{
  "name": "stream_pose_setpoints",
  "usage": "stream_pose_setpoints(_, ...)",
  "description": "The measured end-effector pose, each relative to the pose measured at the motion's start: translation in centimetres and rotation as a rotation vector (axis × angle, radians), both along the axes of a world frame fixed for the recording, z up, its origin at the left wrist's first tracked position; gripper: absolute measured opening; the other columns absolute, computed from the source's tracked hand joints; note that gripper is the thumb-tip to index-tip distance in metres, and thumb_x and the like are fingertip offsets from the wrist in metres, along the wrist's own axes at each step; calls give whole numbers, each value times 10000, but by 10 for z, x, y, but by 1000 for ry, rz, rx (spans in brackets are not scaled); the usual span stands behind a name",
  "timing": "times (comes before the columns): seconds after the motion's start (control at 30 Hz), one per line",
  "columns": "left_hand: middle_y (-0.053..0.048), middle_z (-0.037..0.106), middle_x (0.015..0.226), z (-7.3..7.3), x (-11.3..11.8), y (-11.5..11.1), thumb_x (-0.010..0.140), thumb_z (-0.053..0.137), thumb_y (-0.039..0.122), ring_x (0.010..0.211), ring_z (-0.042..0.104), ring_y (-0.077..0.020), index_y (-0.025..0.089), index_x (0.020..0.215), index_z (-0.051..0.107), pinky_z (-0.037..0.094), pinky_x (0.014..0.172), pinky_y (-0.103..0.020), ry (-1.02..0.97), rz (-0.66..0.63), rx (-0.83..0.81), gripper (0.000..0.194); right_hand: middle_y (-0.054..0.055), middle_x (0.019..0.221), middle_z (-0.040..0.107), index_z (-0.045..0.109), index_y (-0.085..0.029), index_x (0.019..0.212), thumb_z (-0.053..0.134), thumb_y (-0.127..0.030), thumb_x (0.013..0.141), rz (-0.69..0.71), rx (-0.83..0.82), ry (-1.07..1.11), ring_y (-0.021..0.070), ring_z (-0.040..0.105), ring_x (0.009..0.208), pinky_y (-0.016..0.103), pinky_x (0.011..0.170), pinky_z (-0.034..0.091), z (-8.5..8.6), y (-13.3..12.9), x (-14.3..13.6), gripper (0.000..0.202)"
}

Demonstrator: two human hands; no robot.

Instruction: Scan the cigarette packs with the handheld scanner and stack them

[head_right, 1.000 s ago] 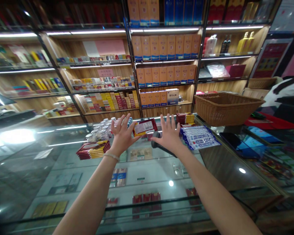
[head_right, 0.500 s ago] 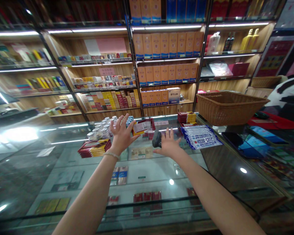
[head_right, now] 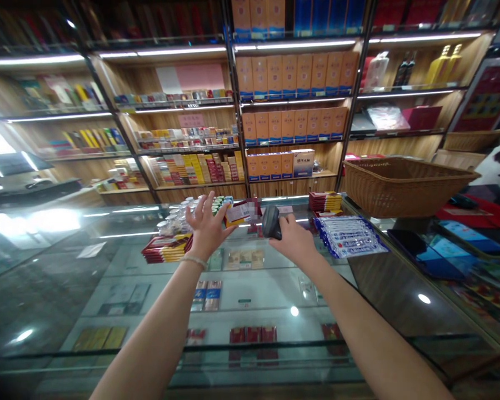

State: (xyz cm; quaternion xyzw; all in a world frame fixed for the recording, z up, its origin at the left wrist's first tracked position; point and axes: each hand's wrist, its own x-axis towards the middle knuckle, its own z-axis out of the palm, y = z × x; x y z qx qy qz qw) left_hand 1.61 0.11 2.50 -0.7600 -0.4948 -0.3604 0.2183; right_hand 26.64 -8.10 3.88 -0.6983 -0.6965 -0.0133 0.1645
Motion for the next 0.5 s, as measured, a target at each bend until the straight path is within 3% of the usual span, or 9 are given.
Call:
stream_pose_setpoints(0.13, -150, 307, 1725, -1, -1, -2, 773, 869, 410, 1599, 238, -415, 314, 1360, 644, -7, 1253, -729, -40, 34, -8, 636, 136, 1239, 722, 569, -225, 1346, 587, -503, 911, 65, -65, 15, 352, 748, 1041, 380, 778, 541, 11, -8, -7, 517)
stream_pose_setpoints(0.33, -140, 332, 1716, -1, -3, -3, 772, 868, 398, 1584, 276, -411, 328, 1361, 640, 45, 1247, -743, -37, 57, 3, 636, 84, 1028, 795, 666, -222, 1190, 671, -427, 854, 241, -130, 257, 296, 755, 951, 294, 720, 489, 7, -9, -15, 395)
stream_pose_setpoints(0.5, -139, 326, 1719, 0, -3, -3, 784, 853, 399, 1592, 255, -412, 314, 1365, 639, 14, 1257, -727, -58, 41, -18, 625, 26, 842, 754, 686, -184, 1098, 709, -360, 831, 319, -244, 542, 156, 645, 543, 243, 521, 434, 14, -16, -23, 320)
